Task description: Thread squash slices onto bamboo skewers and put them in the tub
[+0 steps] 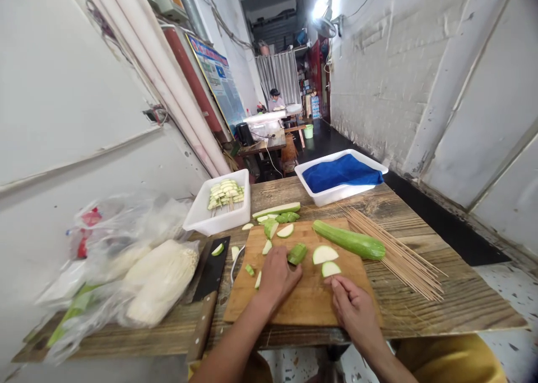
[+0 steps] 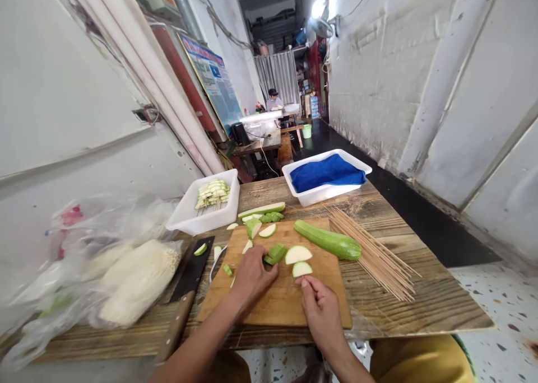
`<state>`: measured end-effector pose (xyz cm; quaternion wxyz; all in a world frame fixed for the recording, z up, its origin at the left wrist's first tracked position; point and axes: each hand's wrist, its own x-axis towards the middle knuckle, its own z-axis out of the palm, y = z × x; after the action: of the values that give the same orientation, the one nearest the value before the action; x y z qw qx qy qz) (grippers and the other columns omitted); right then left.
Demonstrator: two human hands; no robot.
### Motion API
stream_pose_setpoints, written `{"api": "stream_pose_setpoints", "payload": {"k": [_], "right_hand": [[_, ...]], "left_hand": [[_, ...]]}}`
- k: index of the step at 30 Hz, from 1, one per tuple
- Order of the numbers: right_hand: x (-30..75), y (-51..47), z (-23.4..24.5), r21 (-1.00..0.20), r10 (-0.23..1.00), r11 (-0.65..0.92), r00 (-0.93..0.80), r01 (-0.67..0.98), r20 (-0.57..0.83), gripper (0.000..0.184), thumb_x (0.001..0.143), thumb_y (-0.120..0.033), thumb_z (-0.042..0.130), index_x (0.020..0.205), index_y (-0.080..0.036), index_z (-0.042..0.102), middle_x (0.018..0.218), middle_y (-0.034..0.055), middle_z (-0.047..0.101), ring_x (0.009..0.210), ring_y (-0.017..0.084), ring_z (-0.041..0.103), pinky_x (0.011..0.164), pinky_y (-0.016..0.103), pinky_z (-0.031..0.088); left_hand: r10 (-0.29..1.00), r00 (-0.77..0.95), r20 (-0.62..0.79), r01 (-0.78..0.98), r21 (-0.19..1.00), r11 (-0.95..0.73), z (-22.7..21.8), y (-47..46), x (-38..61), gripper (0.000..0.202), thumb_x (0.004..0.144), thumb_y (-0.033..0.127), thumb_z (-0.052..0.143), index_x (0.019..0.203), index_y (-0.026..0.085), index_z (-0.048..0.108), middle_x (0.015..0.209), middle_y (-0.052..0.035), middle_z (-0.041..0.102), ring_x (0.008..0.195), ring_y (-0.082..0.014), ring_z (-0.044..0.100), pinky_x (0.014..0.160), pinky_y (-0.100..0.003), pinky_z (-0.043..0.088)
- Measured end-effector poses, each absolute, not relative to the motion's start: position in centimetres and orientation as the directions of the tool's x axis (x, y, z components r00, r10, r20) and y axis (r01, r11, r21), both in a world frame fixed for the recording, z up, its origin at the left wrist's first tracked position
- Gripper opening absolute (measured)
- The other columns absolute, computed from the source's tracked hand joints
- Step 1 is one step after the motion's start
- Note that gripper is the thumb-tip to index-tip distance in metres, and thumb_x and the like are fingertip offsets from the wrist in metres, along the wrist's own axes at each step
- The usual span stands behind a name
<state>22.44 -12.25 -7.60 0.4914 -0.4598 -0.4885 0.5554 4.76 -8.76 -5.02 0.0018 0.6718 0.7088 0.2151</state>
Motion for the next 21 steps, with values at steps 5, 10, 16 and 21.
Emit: {"api": "stream_pose_setpoints", "payload": {"k": [5,10,16,21], "right_hand": [[22.4,-12.3,-7.2,-0.995,0.990,-0.050,-0.138,-0.081,-0.038,0.036,0.083,-0.044,0.047,0.090,-0.012,0.061,0.044,-0.0091,0.028,0.037,0.007,0.027,0.034,0.018,0.018],[22.4,-12.4,-6.5,-0.997,0.990,-0.016,-0.144,-0.074,-0.006,0.033,0.083,-0.040,0.047,0.086,-0.011,0.062,0.046,-0.0078,0.030,0.040,0.007,0.027,0.037,0.019,0.018],[22.5,-12.4,-6.6,-0.997,0.984,-0.043,-0.174,-0.062,-0.032,0.035,0.084,-0.043,0.046,0.088,-0.012,0.060,0.048,-0.0080,0.028,0.041,0.008,0.026,0.038,0.020,0.017],[22.4,-12.3,-6.8,-0.998,0.986,-0.047,-0.164,-0.048,-0.039,0.035,0.083,-0.044,0.046,0.088,-0.012,0.060,0.048,-0.0074,0.029,0.042,0.009,0.027,0.039,0.020,0.019]], "left_hand": [[0.953,-0.058,0.299,0.930,0.364,-0.057,-4.6,-9.0,3.8,0.023,0.069,0.027,0.055,0.089,0.017,0.057,0.084,-0.0065,0.060,0.084,-0.0203,0.054,0.076,-0.032,0.041],[0.928,0.032,0.372,0.867,0.452,-0.211,-4.0,-8.8,2.6,0.031,0.073,0.025,0.054,0.103,0.021,0.056,0.105,-0.0065,0.060,0.101,-0.0196,0.052,0.090,-0.034,0.039],[0.954,-0.124,0.274,0.754,0.651,-0.089,-4.4,-8.4,1.0,0.041,0.074,0.028,0.056,0.115,0.021,0.053,0.118,-0.0061,0.058,0.108,-0.0182,0.052,0.095,-0.036,0.038],[0.969,-0.055,0.242,0.733,0.668,-0.125,-4.3,-8.9,0.8,0.043,0.074,0.021,0.054,0.118,0.021,0.052,0.122,-0.0047,0.055,0.113,-0.0161,0.049,0.100,-0.035,0.033]]}}
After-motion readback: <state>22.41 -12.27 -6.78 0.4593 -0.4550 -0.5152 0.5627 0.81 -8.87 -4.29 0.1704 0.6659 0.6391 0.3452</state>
